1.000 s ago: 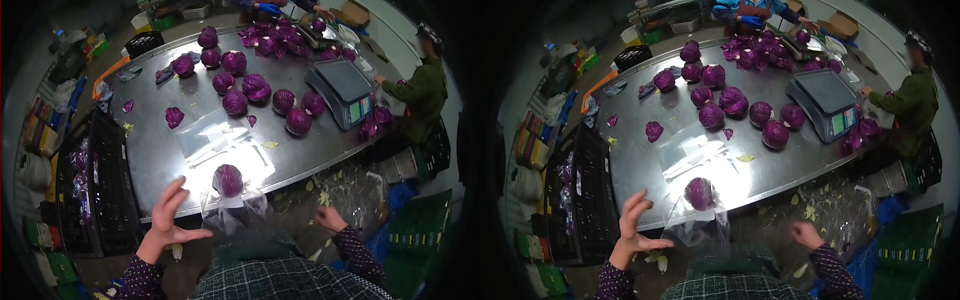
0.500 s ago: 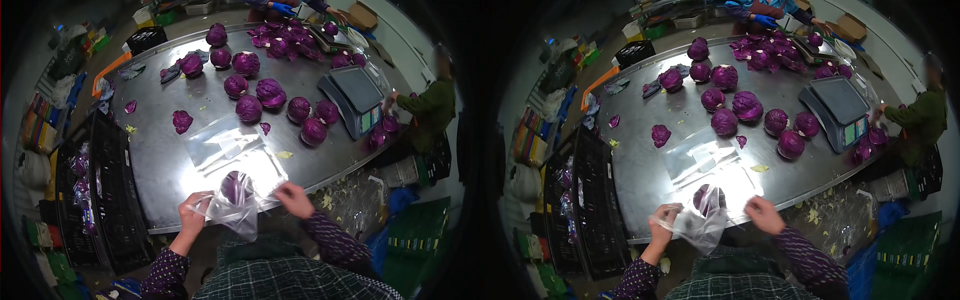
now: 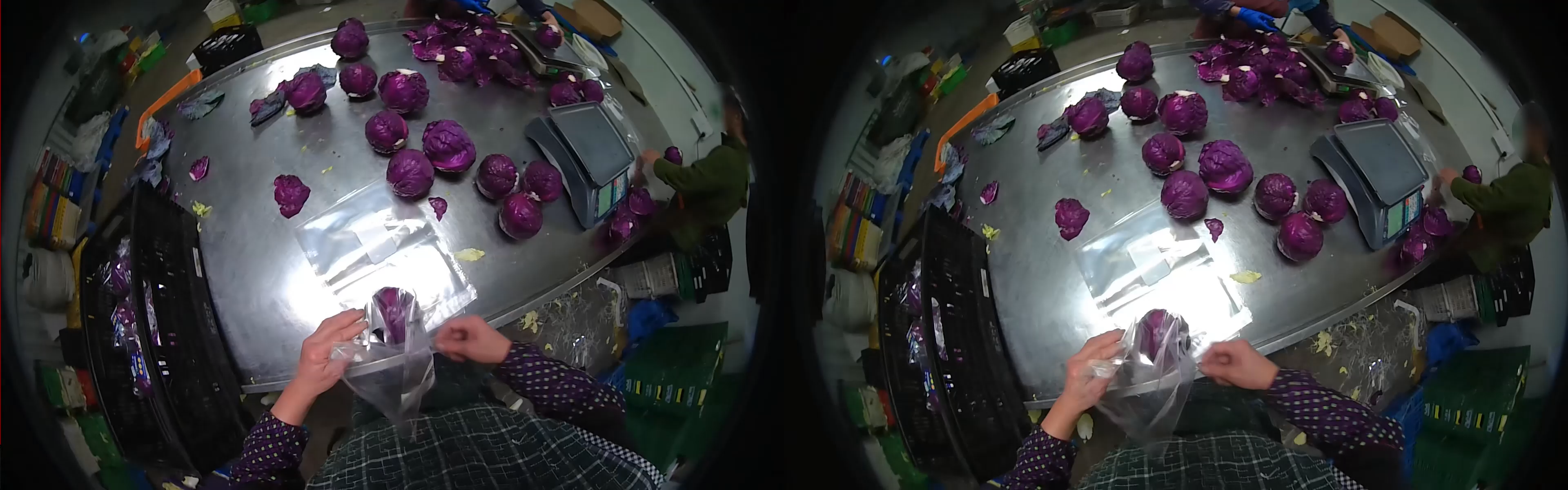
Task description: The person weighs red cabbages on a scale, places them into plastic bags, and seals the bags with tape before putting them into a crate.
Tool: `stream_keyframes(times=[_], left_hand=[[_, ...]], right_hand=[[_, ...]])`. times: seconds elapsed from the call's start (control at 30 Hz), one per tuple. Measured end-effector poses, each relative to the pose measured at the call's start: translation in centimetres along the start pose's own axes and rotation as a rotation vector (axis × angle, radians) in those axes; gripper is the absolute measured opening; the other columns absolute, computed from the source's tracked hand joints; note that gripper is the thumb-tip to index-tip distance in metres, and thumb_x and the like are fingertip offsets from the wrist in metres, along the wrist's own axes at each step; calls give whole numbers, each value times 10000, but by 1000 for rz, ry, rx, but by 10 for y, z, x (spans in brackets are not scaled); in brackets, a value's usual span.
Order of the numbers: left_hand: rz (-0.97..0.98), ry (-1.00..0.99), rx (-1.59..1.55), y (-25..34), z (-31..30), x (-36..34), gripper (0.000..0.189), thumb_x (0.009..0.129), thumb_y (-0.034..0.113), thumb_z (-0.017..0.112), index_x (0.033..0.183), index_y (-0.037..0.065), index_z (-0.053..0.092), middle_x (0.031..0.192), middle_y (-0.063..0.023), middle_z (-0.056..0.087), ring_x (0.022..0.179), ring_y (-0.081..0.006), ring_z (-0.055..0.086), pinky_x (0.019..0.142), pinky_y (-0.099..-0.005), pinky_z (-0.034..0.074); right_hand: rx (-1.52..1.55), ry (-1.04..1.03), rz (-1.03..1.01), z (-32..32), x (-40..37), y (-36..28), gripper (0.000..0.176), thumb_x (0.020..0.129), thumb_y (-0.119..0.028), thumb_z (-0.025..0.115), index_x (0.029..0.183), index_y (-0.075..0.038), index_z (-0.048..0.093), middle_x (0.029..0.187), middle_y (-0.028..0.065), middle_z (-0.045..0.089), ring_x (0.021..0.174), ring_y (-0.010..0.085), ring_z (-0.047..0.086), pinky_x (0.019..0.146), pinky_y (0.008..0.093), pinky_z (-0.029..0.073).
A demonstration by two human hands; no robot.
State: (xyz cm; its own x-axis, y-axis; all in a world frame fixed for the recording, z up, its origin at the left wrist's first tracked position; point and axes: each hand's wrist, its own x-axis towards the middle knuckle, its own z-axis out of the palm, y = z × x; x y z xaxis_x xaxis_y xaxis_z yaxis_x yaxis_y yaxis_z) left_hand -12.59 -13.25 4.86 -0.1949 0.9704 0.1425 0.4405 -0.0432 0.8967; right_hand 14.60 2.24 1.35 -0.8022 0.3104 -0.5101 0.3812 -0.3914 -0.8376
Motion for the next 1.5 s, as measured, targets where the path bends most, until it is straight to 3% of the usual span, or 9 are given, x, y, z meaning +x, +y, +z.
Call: stream_keyframes(times=[0.1,0.47,0.57,0.63,0.7,0.77,0.93,1.23,1.5], left_hand=[[-121,78,-98,-10,7,-15,278,847,56,584,1108,-2,661,1189,-174,620,1133,-289,574,966,-368,449],[-60,104,-221,-25,0,-19,258,856,31,592,1100,-20,657,1171,-192,626,1123,-289,580,959,-359,449],[-135,134,-293,-38,5,-34,284,842,18,606,1122,-14,646,1191,-187,616,1139,-278,573,967,-352,448],[-93,128,-282,-45,4,-33,291,843,9,602,1131,-12,640,1204,-184,608,1152,-267,567,974,-347,446],[-46,121,-214,-37,2,-33,284,846,1,597,1126,-14,639,1201,-184,609,1151,-267,569,973,-346,449],[-4,153,-127,-21,-2,-17,272,852,-6,588,1119,-16,640,1190,-186,613,1139,-265,577,967,-344,454],[-69,134,-85,-14,6,1,242,927,63,523,1117,-40,630,1094,-180,656,1042,-257,627,934,-338,476],[-801,623,-869,-32,68,-20,398,998,292,458,846,-43,611,738,-120,646,572,-182,632,515,-276,526],[-797,530,-707,-7,76,-19,436,1010,331,422,838,-23,608,719,-102,635,547,-149,589,527,-265,490]], right_hand=[[-1108,-23,-69,-76,-54,50,104,834,-110,652,909,-40,636,711,80,636,570,149,591,553,287,491],[-552,-92,-28,-11,3,9,248,834,-261,656,947,-40,663,750,113,624,596,174,551,584,340,458],[-1527,-123,318,-85,-88,78,265,836,-220,605,1089,-191,678,987,81,687,857,278,667,721,389,525],[-1492,119,-244,-89,-92,52,364,829,-271,637,1181,-185,614,1108,87,645,881,301,647,741,383,518],[-1212,101,78,-48,-57,-6,414,839,-304,643,1215,-150,567,1132,94,623,919,301,629,751,375,515],[-1120,436,-392,-8,-12,-36,383,817,-247,678,1163,-124,572,1075,99,626,893,295,628,719,371,511],[-709,362,-549,14,59,-34,175,836,-163,669,917,-15,623,766,110,644,708,278,639,667,333,507],[289,307,66,-25,-12,45,160,951,-121,542,950,16,623,794,92,665,709,129,631,658,251,506],[-497,348,-533,4,14,-59,461,775,-185,754,1155,7,577,1037,124,638,982,201,606,881,308,474]])
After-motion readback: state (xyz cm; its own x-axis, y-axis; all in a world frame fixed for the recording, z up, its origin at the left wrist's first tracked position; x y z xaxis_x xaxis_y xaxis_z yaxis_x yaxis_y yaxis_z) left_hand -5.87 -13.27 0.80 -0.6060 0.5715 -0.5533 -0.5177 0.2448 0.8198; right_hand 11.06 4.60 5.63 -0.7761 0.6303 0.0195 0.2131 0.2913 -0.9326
